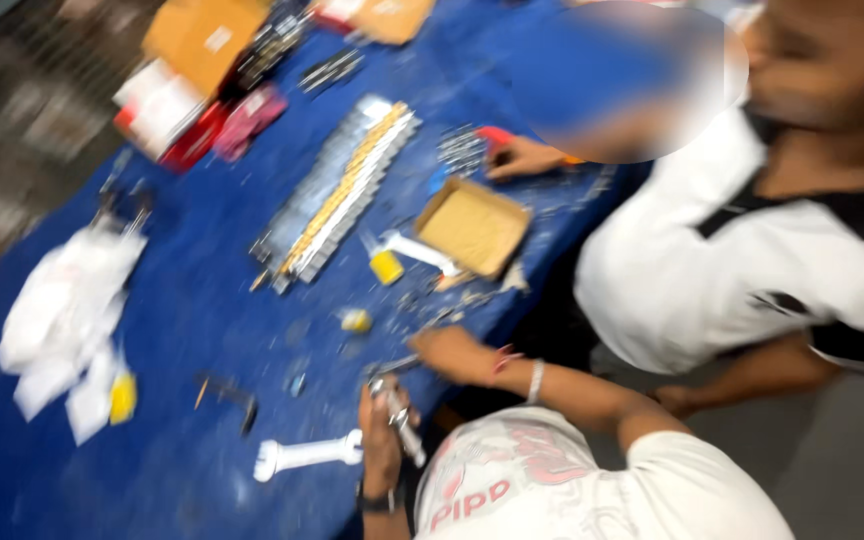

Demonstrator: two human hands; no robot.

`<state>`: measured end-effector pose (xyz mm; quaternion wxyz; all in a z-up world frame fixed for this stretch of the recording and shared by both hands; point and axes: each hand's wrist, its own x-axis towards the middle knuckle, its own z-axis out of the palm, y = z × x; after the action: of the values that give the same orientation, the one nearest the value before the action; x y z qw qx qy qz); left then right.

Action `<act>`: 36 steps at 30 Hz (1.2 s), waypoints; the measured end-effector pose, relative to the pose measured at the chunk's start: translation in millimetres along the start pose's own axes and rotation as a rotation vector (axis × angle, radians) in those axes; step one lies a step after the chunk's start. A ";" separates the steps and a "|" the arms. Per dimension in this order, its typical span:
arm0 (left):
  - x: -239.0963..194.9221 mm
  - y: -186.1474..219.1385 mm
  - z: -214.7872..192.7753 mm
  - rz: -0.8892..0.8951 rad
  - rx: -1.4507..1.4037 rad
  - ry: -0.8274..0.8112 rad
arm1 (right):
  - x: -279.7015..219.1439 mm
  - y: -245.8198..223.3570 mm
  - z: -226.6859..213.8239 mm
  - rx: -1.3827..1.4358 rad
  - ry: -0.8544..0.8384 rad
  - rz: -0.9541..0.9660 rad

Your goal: The person assembles metal valve components at a workbench, using a socket wrench to tighten small fasteners and placing finished units into a blue crate.

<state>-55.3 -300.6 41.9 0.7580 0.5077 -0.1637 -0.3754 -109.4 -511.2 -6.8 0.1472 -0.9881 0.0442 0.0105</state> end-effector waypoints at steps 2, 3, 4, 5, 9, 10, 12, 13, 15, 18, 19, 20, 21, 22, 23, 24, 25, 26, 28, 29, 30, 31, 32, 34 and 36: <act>0.3 7.7 -1.3 0.013 0.073 0.021 | 0.5 8.2 -6.2 0.633 -0.257 0.498; 1.4 9.8 1.0 0.001 0.093 0.046 | -14.3 25.7 -18.1 0.314 -0.129 0.110; 3.1 16.1 8.4 -0.008 0.114 0.068 | -25.9 30.7 -31.5 0.341 -0.106 0.139; -4.2 25.6 12.0 -0.033 0.175 0.075 | -40.6 32.8 -46.5 0.492 0.140 -0.052; -15.7 49.3 12.4 0.341 0.639 0.129 | -67.6 23.4 -90.9 1.024 -0.037 0.160; -13.8 55.1 14.1 0.301 0.665 0.148 | -67.2 21.9 -97.1 0.923 -0.019 0.079; -13.2 64.4 20.3 0.217 0.707 0.166 | -67.6 18.5 -107.9 0.722 0.031 -0.073; -15.1 67.9 23.7 0.225 0.706 0.154 | -67.6 15.6 -112.3 0.683 0.039 -0.145; -15.4 73.6 26.5 0.242 0.713 0.106 | -64.3 8.6 -117.5 0.608 0.076 -0.274; -15.8 77.1 28.8 0.238 0.765 -0.010 | -53.1 -0.1 -128.3 0.425 0.125 -0.399; -14.6 78.2 29.0 0.268 0.826 -0.044 | -48.3 -1.2 -134.3 0.340 0.134 -0.407; -14.1 79.0 28.7 0.296 0.886 -0.079 | -44.1 -1.5 -140.9 0.256 0.141 -0.414; -14.2 79.3 29.3 0.325 0.946 -0.115 | -41.4 -1.4 -147.9 0.172 0.147 -0.420; -13.6 80.3 29.9 0.298 0.989 -0.130 | -38.0 -1.5 -155.1 0.108 0.160 -0.449; -13.3 81.3 30.9 0.271 1.033 -0.145 | -35.7 -1.6 -162.1 0.043 0.173 -0.478; -12.6 82.5 31.4 0.244 1.077 -0.160 | -33.2 -2.0 -168.0 -0.022 0.186 -0.507; -11.4 83.8 31.4 0.208 1.124 -0.172 | -31.3 -2.5 -172.6 -0.070 0.163 -0.507; -10.1 84.8 31.1 0.170 1.170 -0.186 | -30.3 -2.7 -175.9 -0.117 0.140 -0.506; -8.1 85.5 31.4 0.134 1.247 -0.215 | -26.0 -1.8 -179.6 -0.192 0.094 -0.522; -7.2 85.6 31.5 0.136 1.278 -0.231 | -23.0 -0.5 -180.7 -0.220 0.070 -0.539; -7.3 85.1 31.7 0.135 1.308 -0.244 | -22.1 1.1 -180.5 -0.246 0.045 -0.559; -8.0 84.5 32.3 0.127 1.293 -0.237 | -23.1 2.4 -179.2 -0.238 0.051 -0.556; -7.9 85.6 31.7 0.121 1.283 -0.227 | -21.6 3.1 -176.4 -0.229 0.063 -0.555; -9.7 87.7 33.0 0.188 1.178 -0.160 | -19.7 5.2 -167.9 -0.125 0.068 -0.516; -16.5 88.0 39.3 0.330 0.982 -0.045 | -24.4 6.2 -153.1 0.066 0.049 -0.443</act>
<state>-55.6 -296.1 139.5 0.4756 0.7629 -0.4147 -0.1408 -133.1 -559.7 138.6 0.1772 -0.9682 -0.1698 -0.0476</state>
